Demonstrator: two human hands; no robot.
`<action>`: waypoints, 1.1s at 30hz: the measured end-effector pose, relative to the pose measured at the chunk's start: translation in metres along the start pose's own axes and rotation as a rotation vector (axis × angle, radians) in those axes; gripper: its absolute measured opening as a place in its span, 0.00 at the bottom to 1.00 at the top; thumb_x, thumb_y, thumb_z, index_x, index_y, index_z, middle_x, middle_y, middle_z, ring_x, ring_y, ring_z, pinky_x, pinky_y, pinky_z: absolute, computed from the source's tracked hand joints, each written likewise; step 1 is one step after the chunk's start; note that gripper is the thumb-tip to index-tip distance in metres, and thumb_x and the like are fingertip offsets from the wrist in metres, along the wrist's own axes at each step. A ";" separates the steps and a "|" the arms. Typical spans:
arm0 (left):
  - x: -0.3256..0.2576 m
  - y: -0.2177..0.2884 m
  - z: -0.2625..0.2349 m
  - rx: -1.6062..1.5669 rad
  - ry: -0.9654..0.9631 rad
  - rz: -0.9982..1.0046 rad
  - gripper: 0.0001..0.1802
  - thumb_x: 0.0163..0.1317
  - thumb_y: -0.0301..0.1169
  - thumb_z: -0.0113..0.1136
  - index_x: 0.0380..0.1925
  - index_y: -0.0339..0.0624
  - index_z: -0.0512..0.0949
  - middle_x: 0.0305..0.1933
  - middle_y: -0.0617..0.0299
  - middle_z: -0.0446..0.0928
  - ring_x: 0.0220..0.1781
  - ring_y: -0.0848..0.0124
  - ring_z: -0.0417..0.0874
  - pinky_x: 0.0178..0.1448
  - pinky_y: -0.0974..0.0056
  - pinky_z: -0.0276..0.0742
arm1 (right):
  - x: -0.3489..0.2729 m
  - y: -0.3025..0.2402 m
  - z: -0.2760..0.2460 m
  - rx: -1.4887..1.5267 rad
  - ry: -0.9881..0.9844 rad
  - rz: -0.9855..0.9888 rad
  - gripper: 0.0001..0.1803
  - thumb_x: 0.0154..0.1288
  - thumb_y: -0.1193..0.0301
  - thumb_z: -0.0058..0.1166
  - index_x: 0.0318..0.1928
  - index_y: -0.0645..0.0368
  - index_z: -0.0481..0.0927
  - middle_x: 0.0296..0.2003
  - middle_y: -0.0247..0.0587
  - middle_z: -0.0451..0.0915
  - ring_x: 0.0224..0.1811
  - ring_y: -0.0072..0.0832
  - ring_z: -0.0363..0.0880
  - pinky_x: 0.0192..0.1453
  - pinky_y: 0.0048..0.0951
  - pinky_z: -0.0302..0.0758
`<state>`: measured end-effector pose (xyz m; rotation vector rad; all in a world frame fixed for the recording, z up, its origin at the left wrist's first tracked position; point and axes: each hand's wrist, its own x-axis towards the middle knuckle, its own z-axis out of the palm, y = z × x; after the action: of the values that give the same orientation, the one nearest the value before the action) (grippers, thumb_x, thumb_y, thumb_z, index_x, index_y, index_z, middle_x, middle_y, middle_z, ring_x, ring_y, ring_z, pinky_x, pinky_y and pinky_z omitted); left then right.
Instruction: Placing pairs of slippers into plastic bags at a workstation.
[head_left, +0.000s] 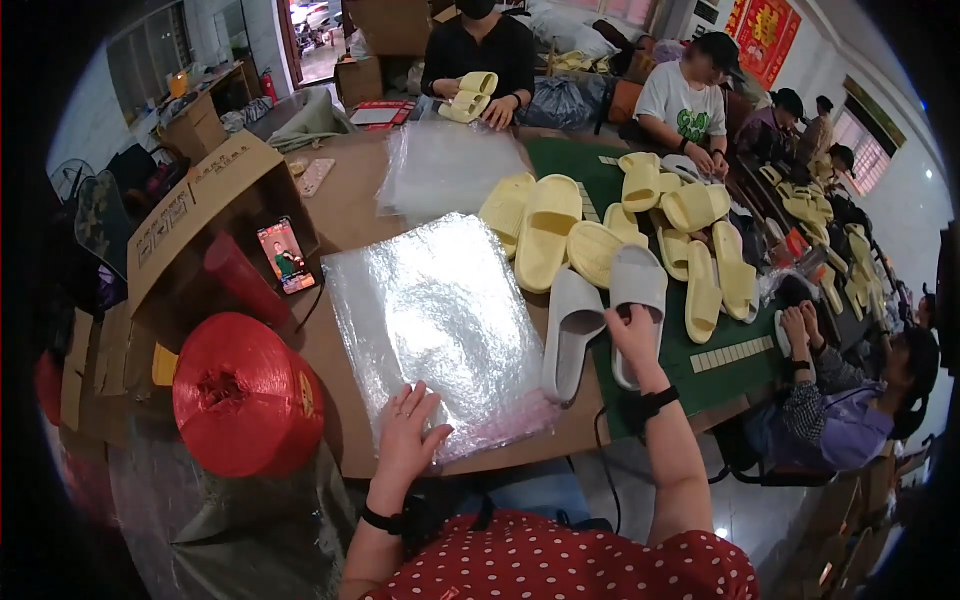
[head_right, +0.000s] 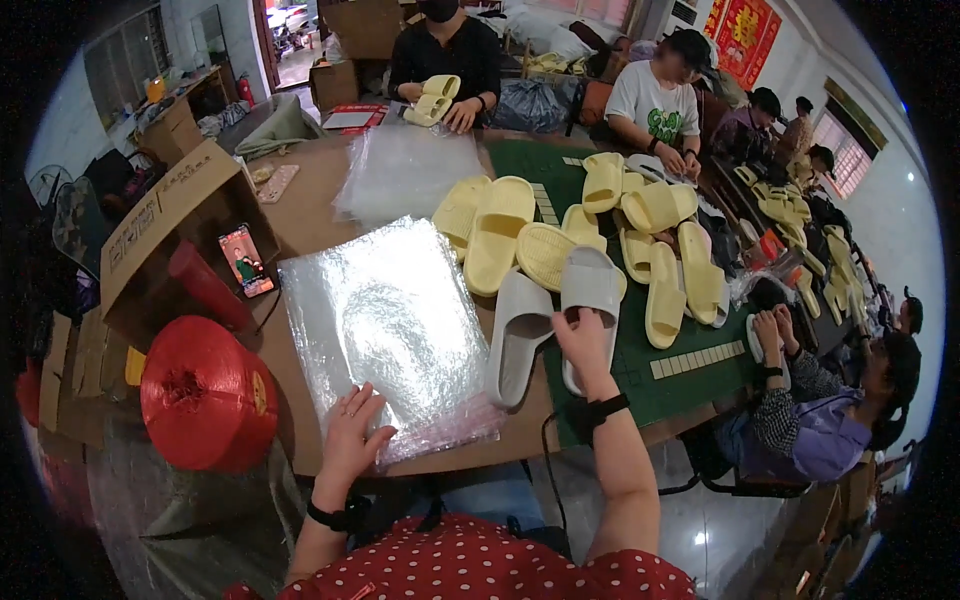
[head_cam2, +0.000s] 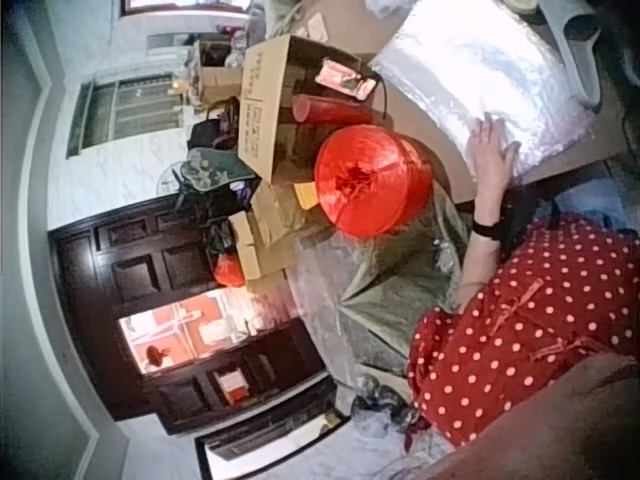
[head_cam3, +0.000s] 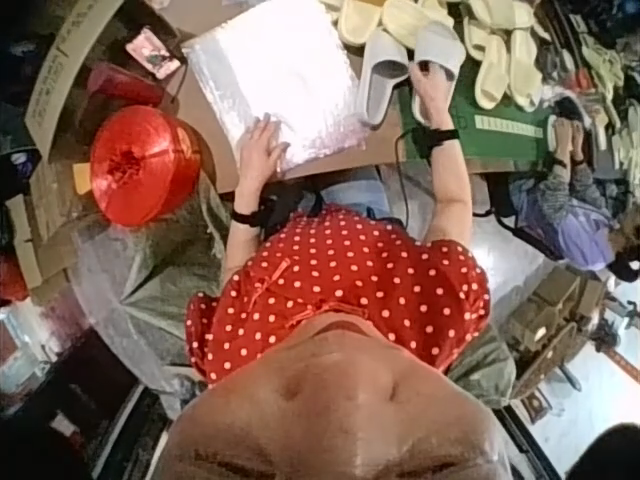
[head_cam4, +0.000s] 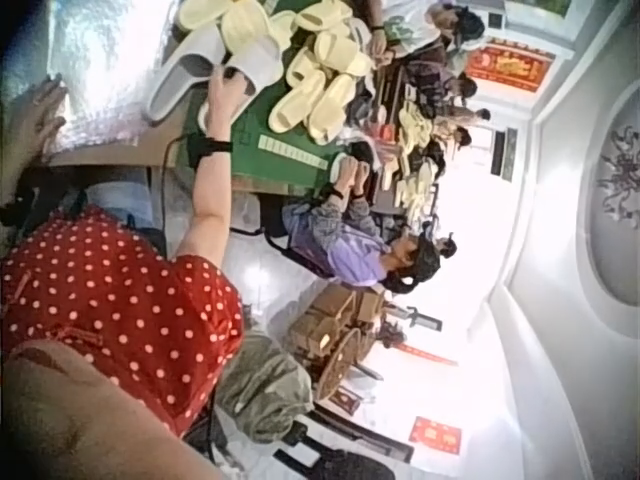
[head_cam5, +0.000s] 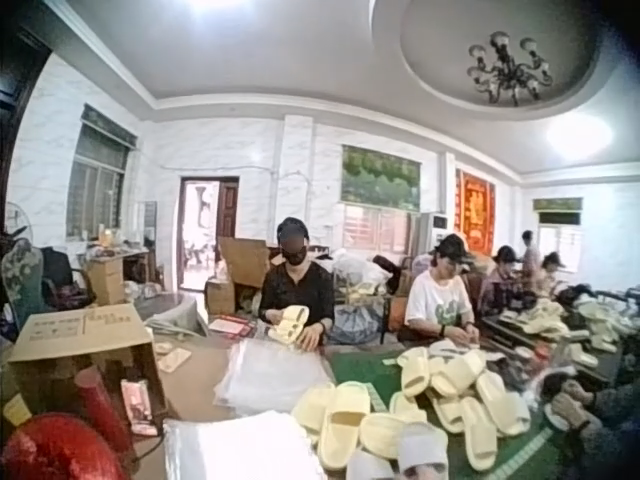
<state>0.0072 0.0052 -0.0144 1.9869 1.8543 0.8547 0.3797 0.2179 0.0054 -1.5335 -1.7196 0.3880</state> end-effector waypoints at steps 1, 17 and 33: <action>0.000 -0.001 0.000 0.003 -0.002 -0.005 0.29 0.56 0.41 0.70 0.58 0.44 0.77 0.69 0.49 0.70 0.71 0.45 0.66 0.75 0.43 0.58 | -0.002 -0.003 0.007 0.003 -0.005 0.001 0.21 0.63 0.62 0.61 0.40 0.73 0.79 0.36 0.61 0.80 0.35 0.51 0.81 0.42 0.42 0.76; -0.004 -0.004 0.002 0.025 0.017 -0.002 0.30 0.57 0.41 0.69 0.58 0.42 0.76 0.69 0.48 0.69 0.72 0.45 0.66 0.75 0.44 0.57 | -0.034 -0.115 -0.026 -0.249 0.262 -0.016 0.21 0.49 0.65 0.66 0.38 0.69 0.77 0.36 0.60 0.79 0.38 0.56 0.78 0.44 0.48 0.75; -0.003 -0.001 0.004 0.044 -0.005 -0.023 0.32 0.58 0.43 0.67 0.60 0.39 0.74 0.69 0.47 0.69 0.72 0.46 0.64 0.76 0.47 0.56 | -0.042 -0.147 0.120 -0.099 -0.470 -0.363 0.34 0.55 0.52 0.68 0.51 0.66 0.72 0.49 0.56 0.75 0.48 0.51 0.78 0.50 0.45 0.76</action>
<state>0.0084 0.0034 -0.0185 1.9877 1.9052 0.8081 0.1902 0.1776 0.0135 -1.2180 -2.3644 0.5071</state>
